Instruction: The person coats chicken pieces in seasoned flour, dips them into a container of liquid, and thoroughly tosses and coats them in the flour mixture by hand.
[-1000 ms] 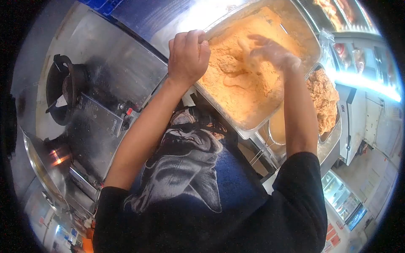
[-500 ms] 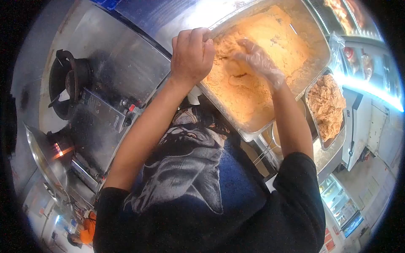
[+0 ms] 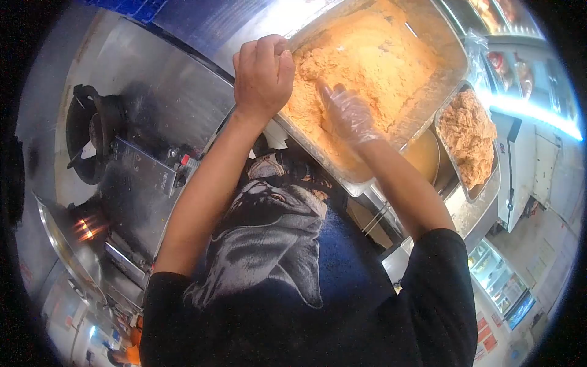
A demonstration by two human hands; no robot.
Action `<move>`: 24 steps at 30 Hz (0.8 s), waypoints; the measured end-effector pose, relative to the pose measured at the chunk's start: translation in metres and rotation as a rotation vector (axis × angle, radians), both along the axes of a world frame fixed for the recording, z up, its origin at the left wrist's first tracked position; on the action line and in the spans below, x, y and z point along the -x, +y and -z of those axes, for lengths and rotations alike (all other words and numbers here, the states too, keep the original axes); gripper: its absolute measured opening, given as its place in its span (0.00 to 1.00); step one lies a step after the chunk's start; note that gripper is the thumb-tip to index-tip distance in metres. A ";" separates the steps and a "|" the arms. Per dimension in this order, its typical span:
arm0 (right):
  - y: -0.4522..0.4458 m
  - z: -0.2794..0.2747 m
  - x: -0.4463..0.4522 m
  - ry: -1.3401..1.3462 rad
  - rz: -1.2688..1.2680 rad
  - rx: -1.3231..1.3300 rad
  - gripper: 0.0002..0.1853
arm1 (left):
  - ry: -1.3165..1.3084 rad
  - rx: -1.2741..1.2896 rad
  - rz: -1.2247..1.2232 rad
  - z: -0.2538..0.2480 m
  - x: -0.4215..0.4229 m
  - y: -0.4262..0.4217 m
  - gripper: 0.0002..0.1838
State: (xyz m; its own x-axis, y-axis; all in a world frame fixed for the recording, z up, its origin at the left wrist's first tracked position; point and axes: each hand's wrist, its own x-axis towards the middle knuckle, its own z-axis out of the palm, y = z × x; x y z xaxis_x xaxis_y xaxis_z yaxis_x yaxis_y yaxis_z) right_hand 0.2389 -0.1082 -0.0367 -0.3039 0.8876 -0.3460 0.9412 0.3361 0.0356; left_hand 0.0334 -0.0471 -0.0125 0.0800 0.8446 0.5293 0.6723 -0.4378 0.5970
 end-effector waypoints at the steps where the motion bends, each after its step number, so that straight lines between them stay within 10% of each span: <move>1: 0.005 0.001 -0.002 0.094 0.001 0.012 0.42 | -0.007 -0.008 0.004 0.000 0.000 0.000 0.15; 14: 0.079 -0.061 -0.074 0.477 0.645 0.298 0.58 | -0.005 -0.002 -0.002 -0.001 0.000 -0.001 0.14; 17: 0.082 -0.001 -0.072 0.694 0.887 0.075 0.58 | -0.001 0.006 0.000 -0.002 0.000 -0.003 0.14; 20: 0.077 0.037 -0.036 0.482 0.322 -0.029 0.58 | 0.006 -0.002 -0.004 -0.002 0.000 -0.001 0.15; 24: 0.059 0.029 0.007 0.470 0.481 -0.126 0.50 | 0.008 -0.004 -0.009 0.001 -0.002 0.000 0.14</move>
State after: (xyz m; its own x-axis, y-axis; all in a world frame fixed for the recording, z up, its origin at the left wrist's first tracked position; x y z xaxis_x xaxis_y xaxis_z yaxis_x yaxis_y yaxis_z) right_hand 0.2315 -0.0492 -0.0659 0.0418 0.9864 -0.1590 0.9098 -0.1033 -0.4020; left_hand 0.0354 -0.0474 -0.0138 0.0771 0.8432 0.5321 0.6809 -0.4344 0.5896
